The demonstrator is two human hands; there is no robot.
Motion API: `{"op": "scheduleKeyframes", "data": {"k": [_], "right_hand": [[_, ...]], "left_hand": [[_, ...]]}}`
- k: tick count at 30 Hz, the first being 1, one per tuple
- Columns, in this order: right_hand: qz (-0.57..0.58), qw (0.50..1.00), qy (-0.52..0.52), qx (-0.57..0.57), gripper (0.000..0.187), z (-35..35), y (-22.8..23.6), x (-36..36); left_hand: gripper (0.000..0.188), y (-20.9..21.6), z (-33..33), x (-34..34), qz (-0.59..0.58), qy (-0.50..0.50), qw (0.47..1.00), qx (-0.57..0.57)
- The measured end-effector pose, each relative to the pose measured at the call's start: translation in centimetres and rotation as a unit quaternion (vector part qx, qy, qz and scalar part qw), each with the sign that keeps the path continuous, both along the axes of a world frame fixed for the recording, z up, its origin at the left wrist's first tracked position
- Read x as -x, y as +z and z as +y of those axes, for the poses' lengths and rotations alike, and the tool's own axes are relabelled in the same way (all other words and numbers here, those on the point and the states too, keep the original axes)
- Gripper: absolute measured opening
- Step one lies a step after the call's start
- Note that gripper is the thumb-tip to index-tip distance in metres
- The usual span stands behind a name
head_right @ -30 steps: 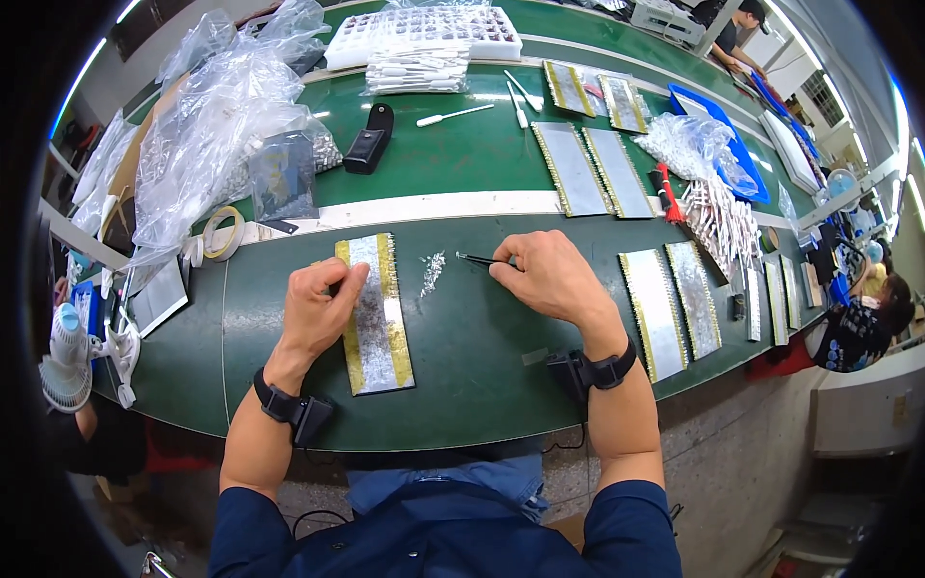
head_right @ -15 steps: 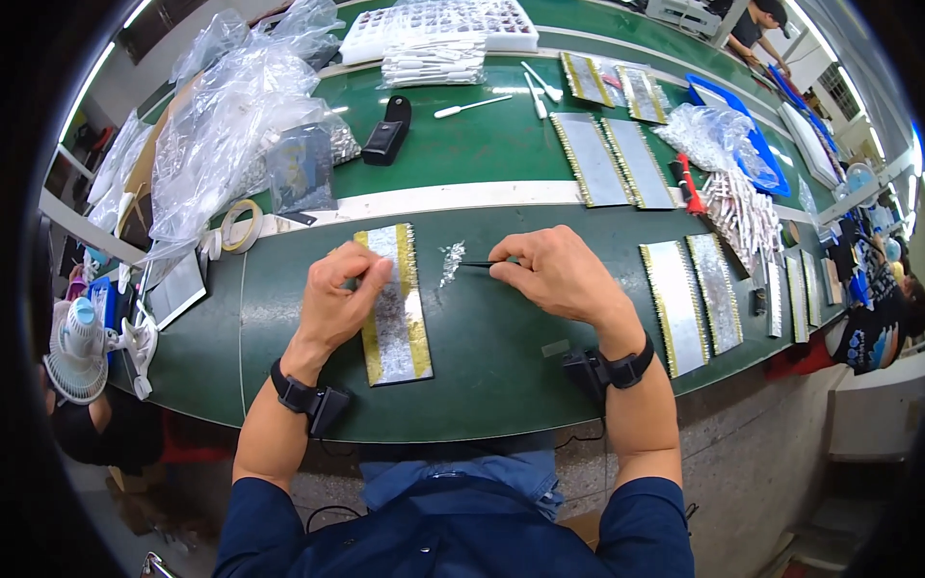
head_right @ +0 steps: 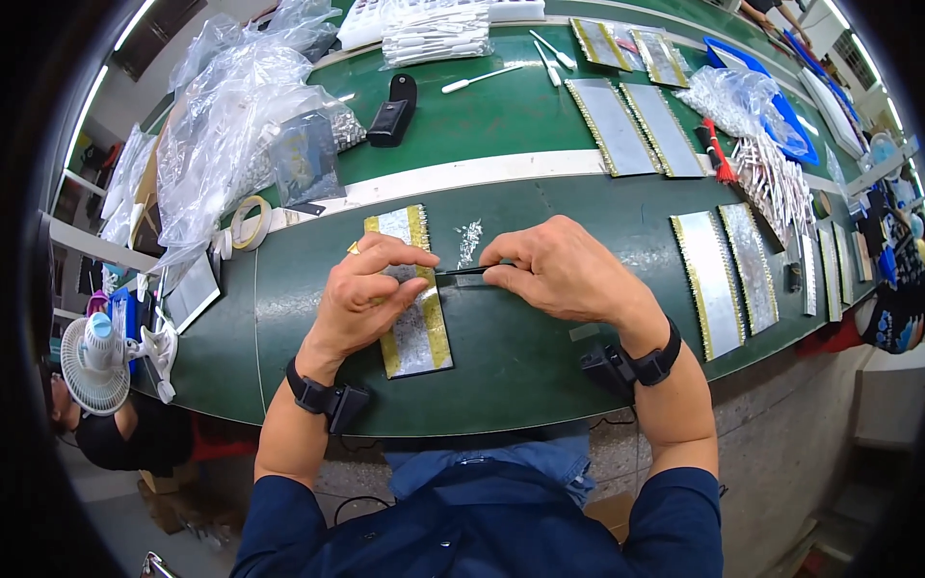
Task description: The person picks up a small component by hand and places it onto a circuit board, then uses tweezers to pick up several tiny components and place them onto the board's pins.
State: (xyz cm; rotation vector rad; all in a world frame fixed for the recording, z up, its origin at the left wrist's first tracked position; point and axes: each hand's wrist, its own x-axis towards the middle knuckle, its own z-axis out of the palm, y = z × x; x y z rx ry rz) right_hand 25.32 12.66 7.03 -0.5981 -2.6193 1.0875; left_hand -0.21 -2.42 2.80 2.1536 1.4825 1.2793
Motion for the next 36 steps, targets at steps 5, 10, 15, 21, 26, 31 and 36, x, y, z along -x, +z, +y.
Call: {"op": "scheduleKeyframes", "data": {"k": [5,10,15,21,26,31,36], "right_hand": [[0.002,1.000,0.013,-0.004,0.017,-0.1,0.2,0.1],[0.003,1.000,0.011,-0.003,0.016,-0.4,0.1,0.2],[0.015,0.999,0.009,-0.051,0.015,-0.5,-0.5,0.1],[0.031,0.992,0.020,-0.124,0.013,-0.7,-0.8,0.0],[0.022,0.989,0.019,-0.148,0.012,-0.9,-0.5,-0.1],[0.025,0.989,0.022,-0.146,0.012,-1.1,-0.6,0.0],[0.024,0.988,0.023,-0.148,0.012,-1.1,-0.5,0.0]], "left_hand": [[0.016,-0.2,0.2,0.2,0.022,-0.010,0.999,-0.020],[0.015,-0.5,0.1,0.2,0.015,-0.001,1.000,-0.016],[0.013,-0.5,0.0,0.2,0.012,0.010,1.000,-0.011],[0.011,-0.6,0.0,0.3,0.021,0.008,1.000,-0.010],[0.011,-0.5,0.0,0.2,0.037,0.006,0.999,-0.010],[0.012,-0.5,0.0,0.1,0.050,0.004,0.999,-0.021],[0.015,-0.3,0.0,0.0,0.060,0.006,0.998,-0.020]]}}
